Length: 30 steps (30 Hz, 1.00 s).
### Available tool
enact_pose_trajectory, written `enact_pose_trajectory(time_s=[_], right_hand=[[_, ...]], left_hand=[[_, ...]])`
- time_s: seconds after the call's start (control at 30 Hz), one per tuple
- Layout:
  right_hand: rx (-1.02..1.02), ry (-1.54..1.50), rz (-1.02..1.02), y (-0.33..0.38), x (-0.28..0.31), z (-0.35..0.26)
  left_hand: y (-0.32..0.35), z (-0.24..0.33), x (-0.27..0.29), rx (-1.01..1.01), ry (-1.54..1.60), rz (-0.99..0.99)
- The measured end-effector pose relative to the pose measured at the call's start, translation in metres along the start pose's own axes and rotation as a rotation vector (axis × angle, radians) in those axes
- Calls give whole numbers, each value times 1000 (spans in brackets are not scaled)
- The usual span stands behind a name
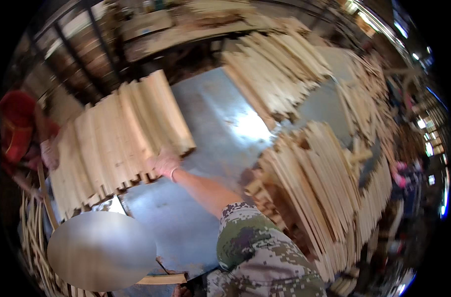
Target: The person repeatedly picks up stacks of light-colored wooden slats from a metal table and places them onto a moving conveyor belt. The person wears pink gloves and a camouflage shirt while performing this repetitive stacking task in a workshop environment.
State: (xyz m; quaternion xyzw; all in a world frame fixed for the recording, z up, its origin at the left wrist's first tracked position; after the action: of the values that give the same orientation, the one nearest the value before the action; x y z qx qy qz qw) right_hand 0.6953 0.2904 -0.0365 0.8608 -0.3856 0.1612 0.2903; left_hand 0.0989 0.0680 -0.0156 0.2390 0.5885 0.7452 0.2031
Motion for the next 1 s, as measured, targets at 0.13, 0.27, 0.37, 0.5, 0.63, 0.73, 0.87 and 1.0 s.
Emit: enact_pose_trajectory(time_s=[0.13,0.27,0.37,0.5,0.63,0.73,0.87,1.0], right_hand=[[-243,-880,-374,127,31,37],[-195,-881,-331,240,89,68],[-108,-967,-248,305,118,98],[-35,-1117,-19,389,179,104],[163,-883,646,478,256,122],[136,-670,931,540,302,144],[-255,-17,1306,615,341,177],[-727,273,972,617,357,184]], left_hand=[[-48,6,6,-156,85,-315],[-29,54,-1,-380,4,-395],[-66,65,13,-474,-76,-445],[-69,87,-6,-604,-89,-403],[-24,105,-62,-639,-179,-429],[-10,99,-90,-647,-238,-482],[-13,88,-111,-654,-365,-574],[-6,82,-114,-651,-441,-572]])
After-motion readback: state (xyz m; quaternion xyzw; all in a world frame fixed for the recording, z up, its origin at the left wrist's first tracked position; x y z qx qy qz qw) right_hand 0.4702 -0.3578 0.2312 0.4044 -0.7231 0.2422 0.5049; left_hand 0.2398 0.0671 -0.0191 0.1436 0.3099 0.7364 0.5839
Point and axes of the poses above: each hand's wrist, its own y-axis away from the middle knuckle, its own x-axis out of the back of the hand, z = x × y, the point moved 6 cm from there along -y, towards the middle knuckle, and after that the axes turned 1 degree about y, right-handed, at the moved point
